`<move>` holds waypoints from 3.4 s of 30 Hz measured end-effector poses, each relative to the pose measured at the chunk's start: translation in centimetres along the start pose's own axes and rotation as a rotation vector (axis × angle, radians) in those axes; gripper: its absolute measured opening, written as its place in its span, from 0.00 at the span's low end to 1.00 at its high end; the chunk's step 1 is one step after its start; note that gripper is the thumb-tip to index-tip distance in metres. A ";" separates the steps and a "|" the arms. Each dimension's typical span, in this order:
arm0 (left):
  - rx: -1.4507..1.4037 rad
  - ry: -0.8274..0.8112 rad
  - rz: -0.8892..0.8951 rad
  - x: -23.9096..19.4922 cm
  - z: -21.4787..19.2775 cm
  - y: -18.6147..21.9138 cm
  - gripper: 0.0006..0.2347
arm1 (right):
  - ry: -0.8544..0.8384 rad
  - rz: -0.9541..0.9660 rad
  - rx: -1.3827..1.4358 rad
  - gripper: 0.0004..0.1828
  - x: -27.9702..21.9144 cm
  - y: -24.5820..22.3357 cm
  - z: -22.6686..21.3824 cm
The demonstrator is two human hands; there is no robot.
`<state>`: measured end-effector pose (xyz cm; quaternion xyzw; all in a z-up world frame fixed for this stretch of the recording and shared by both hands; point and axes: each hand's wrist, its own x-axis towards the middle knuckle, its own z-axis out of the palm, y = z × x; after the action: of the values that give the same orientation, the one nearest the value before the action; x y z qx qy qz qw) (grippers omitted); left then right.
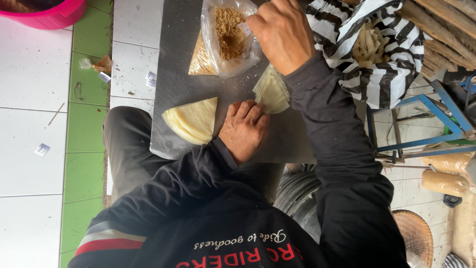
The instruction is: The person scoops a brown granular filling into triangular wrappers, folds them into cones, and stacks the finished units on the table. The person repeats this process multiple times, handling wrappers and filling by hand.
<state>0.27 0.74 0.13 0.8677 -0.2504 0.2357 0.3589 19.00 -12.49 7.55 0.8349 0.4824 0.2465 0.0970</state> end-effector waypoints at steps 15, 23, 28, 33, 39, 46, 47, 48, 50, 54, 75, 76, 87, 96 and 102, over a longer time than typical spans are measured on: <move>-0.009 -0.004 -0.005 -0.2 0.1 -0.1 0.14 | 0.046 0.296 0.494 0.01 -1.0 -2.1 3.6; 0.021 0.031 -0.062 0.1 -0.1 0.2 0.10 | 0.131 0.565 0.871 0.04 -3.4 -3.7 -0.4; 0.046 0.054 -0.046 0.1 -0.1 0.2 0.10 | 0.117 0.683 0.827 0.05 -9.4 -4.7 -4.0; 0.051 0.049 -0.040 0.4 0.0 0.4 0.10 | 0.074 0.663 0.680 0.07 -13.6 -5.6 -5.6; 0.098 0.019 -0.003 0.4 0.2 0.4 0.12 | 0.058 0.518 0.535 0.11 -15.4 -6.9 -5.2; 0.115 -0.022 0.013 0.5 0.1 0.5 0.13 | -0.015 0.303 0.244 0.14 -15.1 -7.4 -4.9; 0.118 -0.021 0.012 0.5 0.1 0.5 0.13 | -0.011 0.282 0.234 0.14 -15.1 -7.4 -5.1; 0.121 -0.020 0.012 0.5 0.1 0.5 0.14 | -0.008 0.261 0.223 0.15 -15.0 -7.4 -5.2; 0.121 -0.021 0.009 0.5 0.1 0.5 0.13 | -0.006 0.237 0.204 0.15 -14.9 -7.6 -5.2; 0.123 -0.033 0.010 0.5 0.2 0.5 0.14 | 0.003 0.242 0.184 0.15 -15.0 -7.6 -5.4; 0.131 -0.025 0.004 0.0 0.5 0.1 0.15 | -0.011 0.227 0.144 0.14 -15.2 -8.4 -7.1; 0.129 -0.024 0.004 0.0 0.5 0.2 0.15 | -0.001 0.234 0.145 0.14 -15.4 -8.4 -7.0; 0.117 -0.007 -0.063 0.0 1.2 0.3 0.22 | 0.044 0.234 0.164 0.13 -14.6 -8.9 -7.6; 0.178 -0.114 -0.123 0.5 3.6 0.1 0.22 | 0.106 0.210 0.133 0.10 -13.9 -8.9 -7.4; 0.117 0.009 -0.119 0.2 2.4 -0.1 0.21 | 0.125 0.271 0.122 0.10 -14.5 -8.8 -6.9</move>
<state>1.06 -1.03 -1.32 0.8995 -0.1827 0.2323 0.3219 2.90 -20.87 5.33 0.8796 0.3847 0.2792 -0.0185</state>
